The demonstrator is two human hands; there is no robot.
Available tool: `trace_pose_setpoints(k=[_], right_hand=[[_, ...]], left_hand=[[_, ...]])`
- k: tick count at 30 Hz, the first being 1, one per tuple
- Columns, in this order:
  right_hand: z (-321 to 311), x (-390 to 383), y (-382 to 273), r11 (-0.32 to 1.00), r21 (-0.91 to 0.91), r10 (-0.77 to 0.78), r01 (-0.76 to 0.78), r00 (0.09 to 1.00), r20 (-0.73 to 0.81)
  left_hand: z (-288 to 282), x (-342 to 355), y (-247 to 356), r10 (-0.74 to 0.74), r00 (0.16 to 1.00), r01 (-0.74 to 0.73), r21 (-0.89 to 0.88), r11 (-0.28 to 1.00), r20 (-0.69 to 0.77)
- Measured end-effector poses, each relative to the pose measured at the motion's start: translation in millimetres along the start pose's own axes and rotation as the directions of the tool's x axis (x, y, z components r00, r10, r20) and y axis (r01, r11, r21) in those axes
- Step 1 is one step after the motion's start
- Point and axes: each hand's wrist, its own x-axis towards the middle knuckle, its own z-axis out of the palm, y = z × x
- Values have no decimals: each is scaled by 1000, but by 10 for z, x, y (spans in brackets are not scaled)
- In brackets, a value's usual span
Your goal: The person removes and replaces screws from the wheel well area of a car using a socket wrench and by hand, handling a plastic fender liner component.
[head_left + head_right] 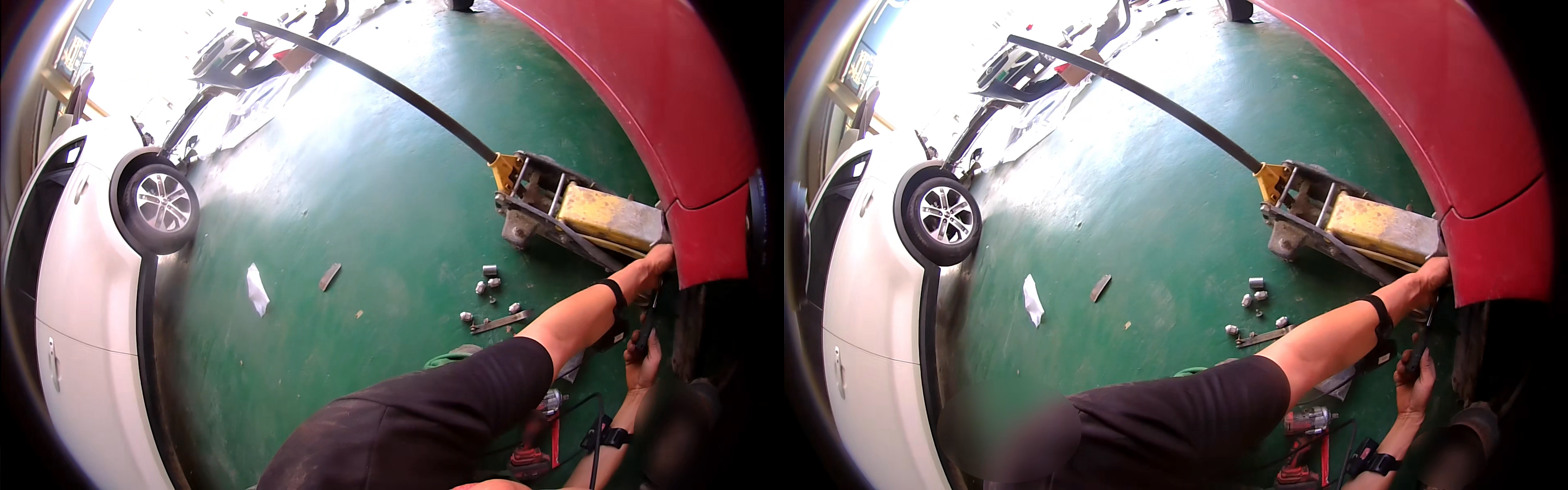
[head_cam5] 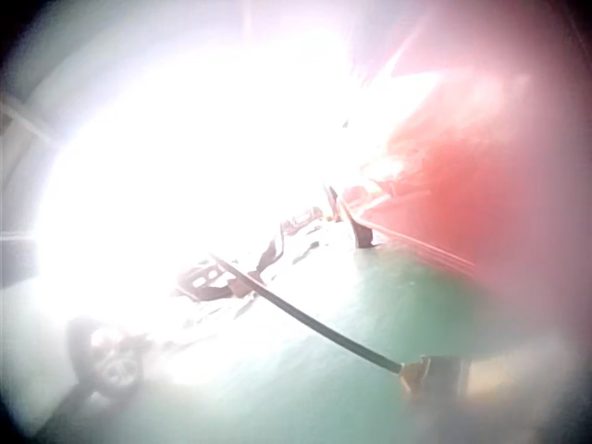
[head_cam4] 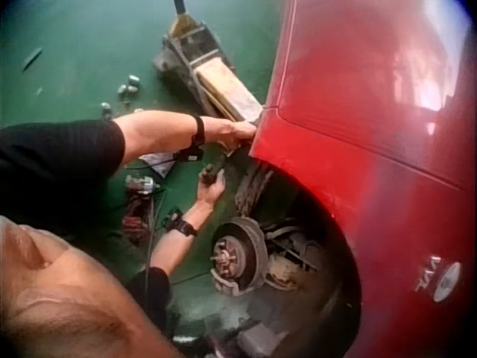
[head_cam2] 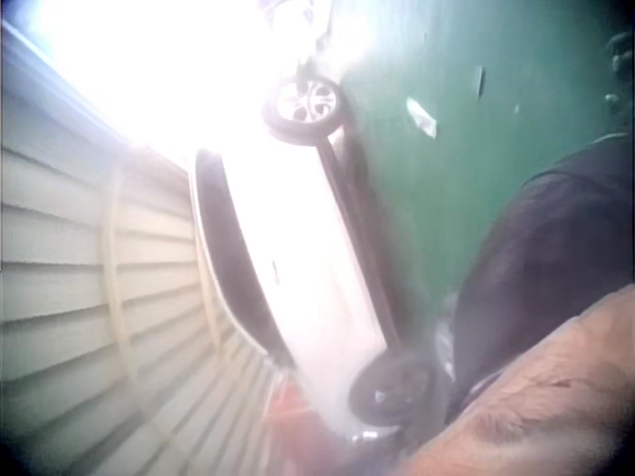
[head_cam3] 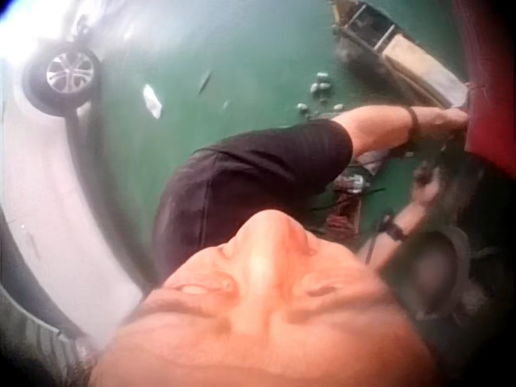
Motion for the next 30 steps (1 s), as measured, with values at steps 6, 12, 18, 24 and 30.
trace_pose_setpoints(k=[6,12,18,24,30], right_hand=[[258,392,145,986,129,-150,109,918,369],[-119,979,495,969,249,-77,5,957,279],[-616,1665,658,954,77,-297,288,890,347],[-431,1841,878,928,40,-365,369,887,281],[-712,1667,1156,932,60,-362,358,910,200]], left_hand=[[-3,14,61,24,999,-22,76,997,-32],[-82,-62,145,77,993,-58,193,980,-94],[140,-185,203,280,960,-258,362,896,-7],[-56,97,-45,540,827,-478,700,530,155],[29,113,-57,662,715,-448,874,189,224]])
